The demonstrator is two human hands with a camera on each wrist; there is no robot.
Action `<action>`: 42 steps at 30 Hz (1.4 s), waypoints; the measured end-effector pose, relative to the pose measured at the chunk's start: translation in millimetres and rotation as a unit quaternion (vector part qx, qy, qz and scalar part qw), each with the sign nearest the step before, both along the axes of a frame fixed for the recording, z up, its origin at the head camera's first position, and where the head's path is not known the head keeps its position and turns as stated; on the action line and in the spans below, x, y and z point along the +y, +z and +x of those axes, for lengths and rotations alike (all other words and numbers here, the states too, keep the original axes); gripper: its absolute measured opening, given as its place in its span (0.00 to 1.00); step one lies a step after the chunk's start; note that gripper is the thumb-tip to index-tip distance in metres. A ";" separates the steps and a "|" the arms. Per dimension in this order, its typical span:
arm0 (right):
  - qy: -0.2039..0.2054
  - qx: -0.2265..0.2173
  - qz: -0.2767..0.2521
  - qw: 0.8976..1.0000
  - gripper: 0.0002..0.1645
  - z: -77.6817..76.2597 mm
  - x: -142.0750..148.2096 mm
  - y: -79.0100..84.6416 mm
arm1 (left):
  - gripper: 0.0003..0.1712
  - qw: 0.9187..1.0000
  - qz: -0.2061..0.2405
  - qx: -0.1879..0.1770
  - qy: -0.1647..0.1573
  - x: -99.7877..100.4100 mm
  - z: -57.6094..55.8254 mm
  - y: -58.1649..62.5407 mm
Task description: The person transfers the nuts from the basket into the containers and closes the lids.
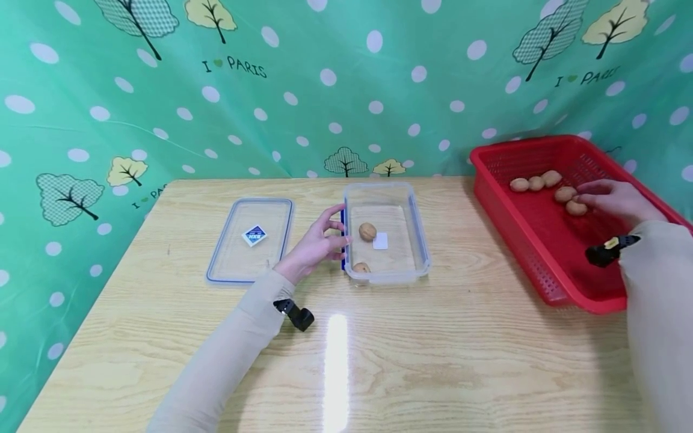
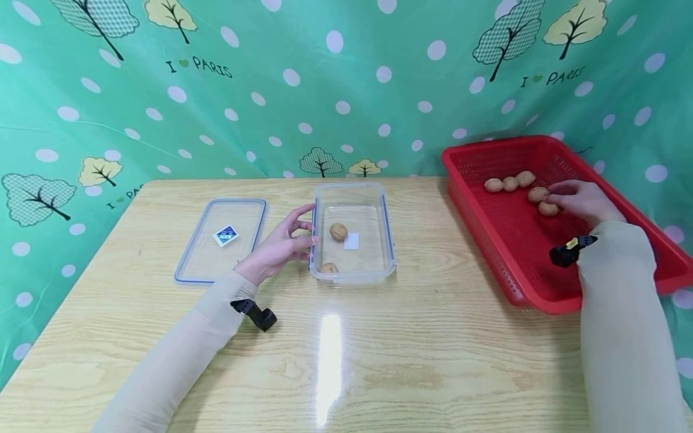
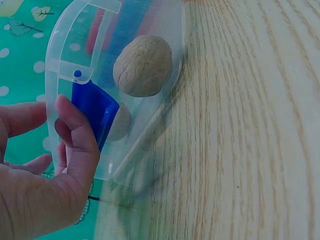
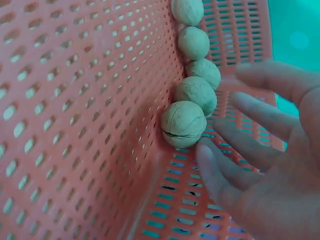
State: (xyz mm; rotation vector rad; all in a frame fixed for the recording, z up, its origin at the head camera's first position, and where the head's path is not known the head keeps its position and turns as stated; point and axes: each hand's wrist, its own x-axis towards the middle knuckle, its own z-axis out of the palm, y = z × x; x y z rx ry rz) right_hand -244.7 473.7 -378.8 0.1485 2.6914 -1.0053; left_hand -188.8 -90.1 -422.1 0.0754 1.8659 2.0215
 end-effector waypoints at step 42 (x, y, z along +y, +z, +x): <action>0.127 0.027 0.035 0.991 0.39 -7.4 -52.1 9.9 | 0.45 1.000 -0.001 -0.004 -0.001 -1.5 3.4 1.1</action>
